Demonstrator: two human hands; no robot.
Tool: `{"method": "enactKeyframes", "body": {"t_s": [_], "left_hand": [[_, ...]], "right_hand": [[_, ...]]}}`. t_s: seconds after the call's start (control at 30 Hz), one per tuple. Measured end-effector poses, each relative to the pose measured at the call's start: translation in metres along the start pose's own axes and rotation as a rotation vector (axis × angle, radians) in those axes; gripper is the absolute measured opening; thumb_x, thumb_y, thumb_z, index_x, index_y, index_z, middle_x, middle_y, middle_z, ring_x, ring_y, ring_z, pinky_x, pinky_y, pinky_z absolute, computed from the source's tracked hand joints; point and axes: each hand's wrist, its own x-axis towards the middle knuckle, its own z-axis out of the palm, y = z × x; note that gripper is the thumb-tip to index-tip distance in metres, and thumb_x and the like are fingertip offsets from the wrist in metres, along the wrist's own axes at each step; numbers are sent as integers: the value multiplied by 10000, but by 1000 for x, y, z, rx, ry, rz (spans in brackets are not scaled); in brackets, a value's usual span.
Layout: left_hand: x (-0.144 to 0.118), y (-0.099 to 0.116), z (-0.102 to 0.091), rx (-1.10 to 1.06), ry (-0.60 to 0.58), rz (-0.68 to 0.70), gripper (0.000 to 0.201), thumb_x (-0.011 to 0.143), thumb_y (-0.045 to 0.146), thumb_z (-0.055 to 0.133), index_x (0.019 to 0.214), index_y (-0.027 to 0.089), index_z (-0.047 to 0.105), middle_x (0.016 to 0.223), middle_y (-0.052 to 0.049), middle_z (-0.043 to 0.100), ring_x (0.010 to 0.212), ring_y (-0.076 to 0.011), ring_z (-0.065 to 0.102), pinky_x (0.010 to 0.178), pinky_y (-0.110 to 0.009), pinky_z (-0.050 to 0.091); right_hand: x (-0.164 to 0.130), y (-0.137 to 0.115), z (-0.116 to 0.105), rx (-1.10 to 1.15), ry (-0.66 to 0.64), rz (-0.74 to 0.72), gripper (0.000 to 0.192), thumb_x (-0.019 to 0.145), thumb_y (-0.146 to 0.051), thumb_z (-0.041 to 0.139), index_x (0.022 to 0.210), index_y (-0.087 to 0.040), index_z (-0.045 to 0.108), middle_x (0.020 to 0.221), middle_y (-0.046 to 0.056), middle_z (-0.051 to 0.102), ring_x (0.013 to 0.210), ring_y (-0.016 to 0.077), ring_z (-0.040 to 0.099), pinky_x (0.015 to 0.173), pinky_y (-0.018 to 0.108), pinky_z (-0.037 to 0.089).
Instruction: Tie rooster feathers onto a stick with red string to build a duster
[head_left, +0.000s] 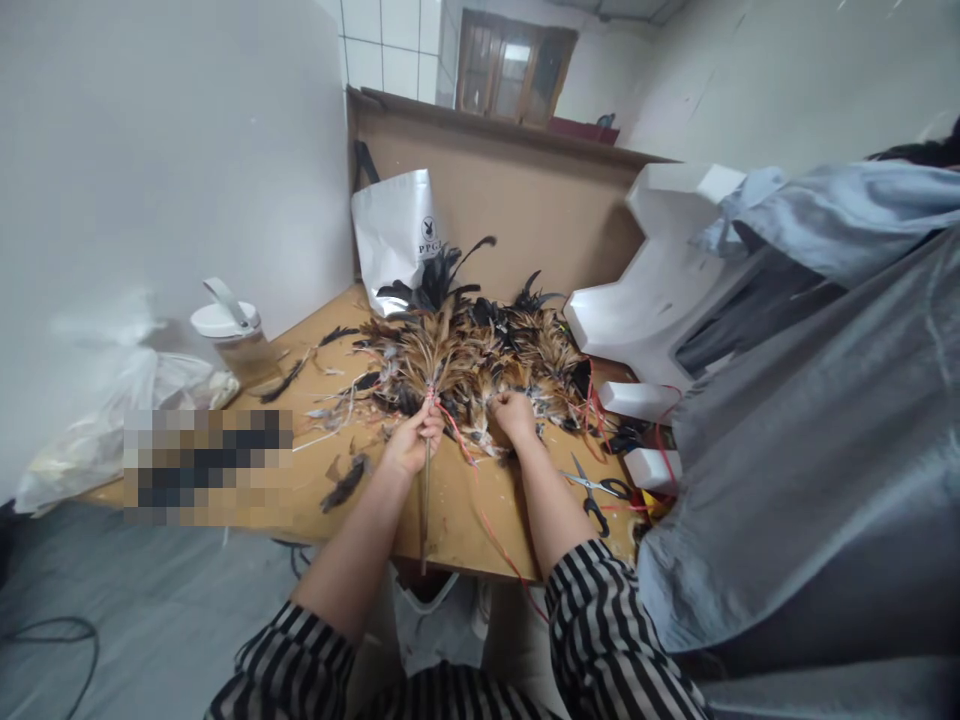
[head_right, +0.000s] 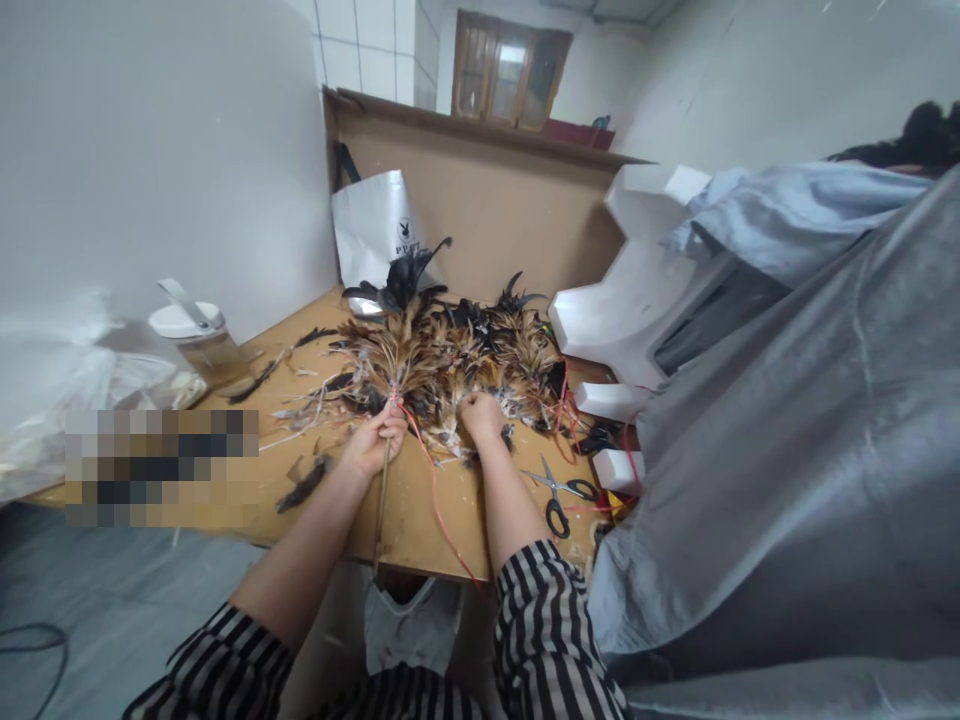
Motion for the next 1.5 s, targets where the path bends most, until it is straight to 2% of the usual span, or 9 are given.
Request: {"method": "enactKeyframes", "body": {"t_s": [0.13,0.23,0.37,0.5,0.67,0.97,1.17,1.33,1.5], "left_hand": [[0,1,-1,11,5,17,189,888,137,367,852,91,546,634,-12,467,475,-4,438,364,-49,305],[-2,1,0,51,38,33,170,879,125,386,856,103,553,631,-8,465,469,0,430,362,-48,293],[-1,1,1,84,65,51,158,871,113,400,877,107,558,626,-6,465,461,-1,424,354,-52,286],[2,0,-3,57,23,49,164,876,118,390,877,89,551,636,-9,479,460,-2,432,356,-54,311],[4,0,-4,92,42,52,145,863,103,412,858,89,556,641,-11,486,465,1,443,362,-49,311],[-1,-5,2,256,78,158,83,800,75,509,821,95,587,664,-20,529,458,0,456,360,-63,317],[8,-6,-12,332,72,224,76,752,49,552,785,89,608,615,-8,523,446,-12,459,359,-81,328],[8,-8,-12,367,89,270,91,739,38,555,789,83,616,610,-11,525,448,-17,458,363,-88,330],[4,-11,-6,429,95,292,79,723,40,567,770,72,620,613,-20,535,439,-15,444,362,-92,318]], "right_hand": [[4,-14,6,-188,14,55,160,660,-283,548,614,-173,654,705,143,659,689,236,601,598,300,391],[5,-15,10,-109,40,78,145,629,-280,576,534,-174,605,622,115,632,636,206,584,570,280,387],[2,-10,7,359,30,125,199,624,-360,577,550,-177,549,454,3,521,477,127,494,470,231,358],[-8,-13,-9,792,-108,217,277,550,-373,670,597,-187,469,409,-73,420,370,70,374,371,186,257],[-25,-35,-28,1182,-294,229,383,486,-315,759,633,-182,431,607,-32,564,423,41,415,366,156,240],[-60,-94,-12,876,-53,-48,282,599,-373,681,671,-194,476,478,-68,452,404,67,383,400,196,297],[-68,-99,15,490,22,-211,233,676,-412,594,661,-187,535,589,-10,555,548,110,484,537,221,384],[-59,-90,16,329,-58,-263,324,723,-452,528,581,-169,597,551,0,560,532,109,460,534,226,362],[-49,-91,12,504,-196,-123,244,636,-394,619,606,-152,611,549,-5,579,497,100,463,494,218,354]]}}
